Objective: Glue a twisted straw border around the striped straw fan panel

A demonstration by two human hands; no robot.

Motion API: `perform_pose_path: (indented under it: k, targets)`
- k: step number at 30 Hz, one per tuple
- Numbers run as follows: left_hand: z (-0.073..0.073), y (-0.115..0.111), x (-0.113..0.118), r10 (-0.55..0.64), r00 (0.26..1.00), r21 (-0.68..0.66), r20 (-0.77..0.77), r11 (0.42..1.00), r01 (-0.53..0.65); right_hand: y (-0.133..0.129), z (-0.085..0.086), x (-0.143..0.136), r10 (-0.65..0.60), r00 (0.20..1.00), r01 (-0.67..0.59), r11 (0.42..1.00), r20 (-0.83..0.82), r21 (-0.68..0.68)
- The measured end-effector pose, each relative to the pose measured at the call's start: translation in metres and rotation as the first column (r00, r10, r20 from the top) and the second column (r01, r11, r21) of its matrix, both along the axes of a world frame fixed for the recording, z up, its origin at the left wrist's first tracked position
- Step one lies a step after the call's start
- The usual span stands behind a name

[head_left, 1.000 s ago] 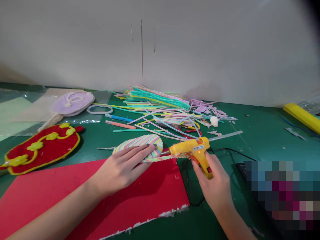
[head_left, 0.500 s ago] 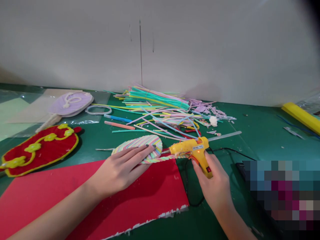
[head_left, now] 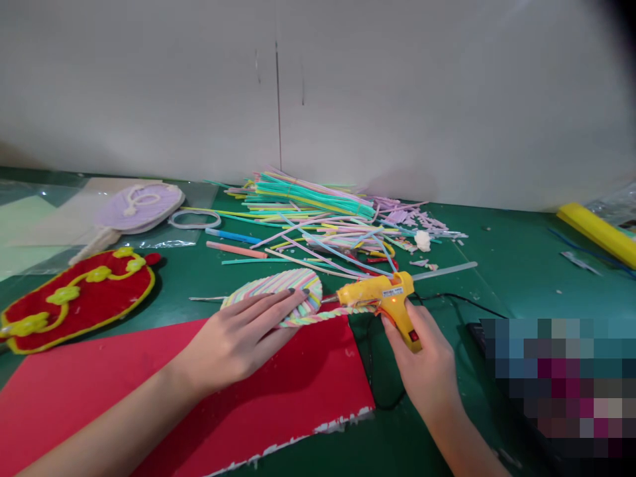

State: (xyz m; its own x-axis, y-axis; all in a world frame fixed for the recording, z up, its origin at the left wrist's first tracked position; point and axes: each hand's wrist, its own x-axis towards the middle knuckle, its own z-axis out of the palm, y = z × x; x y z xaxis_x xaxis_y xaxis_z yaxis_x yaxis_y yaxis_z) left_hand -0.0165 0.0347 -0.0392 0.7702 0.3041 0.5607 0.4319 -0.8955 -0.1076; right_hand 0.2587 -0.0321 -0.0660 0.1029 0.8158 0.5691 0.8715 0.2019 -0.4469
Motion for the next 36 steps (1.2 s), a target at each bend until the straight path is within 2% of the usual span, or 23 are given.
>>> perform_pose_path:
  k: [21,31,33,36]
  targets:
    - [-0.001,-0.0011,-0.0023,-0.01,1.0,-0.011,0.001,1.0,0.01,0.0004,-0.0023,0.0023,-0.019,0.998,0.016,0.998,-0.053,-0.063]
    - [-0.0002,-0.0011,-0.0016,-0.026,1.0,-0.009,-0.012,1.0,0.026,0.0017,-0.0038,0.0033,-0.014,0.999,0.013,0.999,-0.036,-0.045]
    - [0.0002,-0.0008,-0.0014,-0.03,0.999,-0.008,-0.017,1.0,0.03,0.0025,-0.0037,0.0026,-0.03,0.999,0.029,0.999,-0.016,-0.041]
    - [0.0039,-0.0008,0.0004,-0.058,0.997,0.004,-0.046,0.998,0.059,0.0045,-0.0032,0.0016,-0.117,0.993,0.118,0.993,0.035,-0.013]
